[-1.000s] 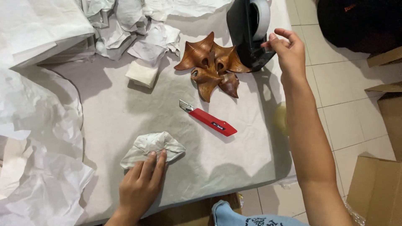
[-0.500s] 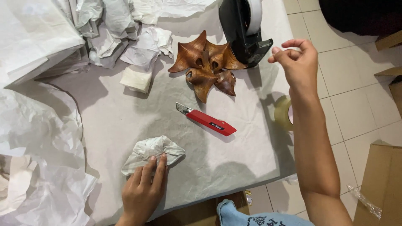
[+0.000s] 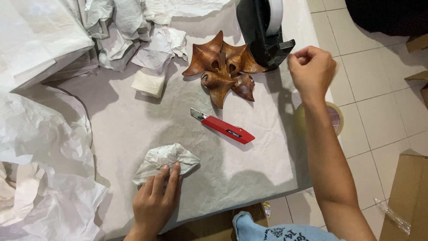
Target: Wrapping small brown decorative objects in white tissue paper and placing them into a box.
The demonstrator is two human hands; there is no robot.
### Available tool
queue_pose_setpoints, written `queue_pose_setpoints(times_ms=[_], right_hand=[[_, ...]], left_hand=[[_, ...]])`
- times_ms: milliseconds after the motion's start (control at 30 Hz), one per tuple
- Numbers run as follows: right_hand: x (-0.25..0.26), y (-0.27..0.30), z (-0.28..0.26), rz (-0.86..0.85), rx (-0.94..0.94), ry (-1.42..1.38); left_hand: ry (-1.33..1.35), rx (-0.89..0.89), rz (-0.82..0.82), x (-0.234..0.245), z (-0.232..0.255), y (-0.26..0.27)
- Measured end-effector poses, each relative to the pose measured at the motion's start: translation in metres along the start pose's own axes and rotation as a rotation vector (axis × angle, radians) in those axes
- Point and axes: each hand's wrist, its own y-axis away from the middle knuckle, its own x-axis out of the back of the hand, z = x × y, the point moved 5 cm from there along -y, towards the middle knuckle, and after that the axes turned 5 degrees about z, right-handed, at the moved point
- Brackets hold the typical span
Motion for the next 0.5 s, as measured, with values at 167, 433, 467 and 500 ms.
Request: queue_pose_setpoints(times_ms=[167, 433, 467, 500], right_hand=[[0.012, 0.028, 0.006, 0.142, 0.686, 0.420], [-0.075, 0.187, -0.087, -0.868, 0.461, -0.047], [-0.090, 0.209, -0.092, -1.002, 0.415, -0.014], [-0.100, 0.217, -0.087, -1.009, 0.414, -0.015]], left_hand=[[0.023, 0.023, -0.003, -0.001, -0.003, 0.007], [0.037, -0.007, -0.026, 0.003, -0.004, 0.008], [0.041, -0.013, -0.017, 0.003, -0.003, 0.009], [0.038, -0.009, -0.022, -0.001, -0.002, 0.013]])
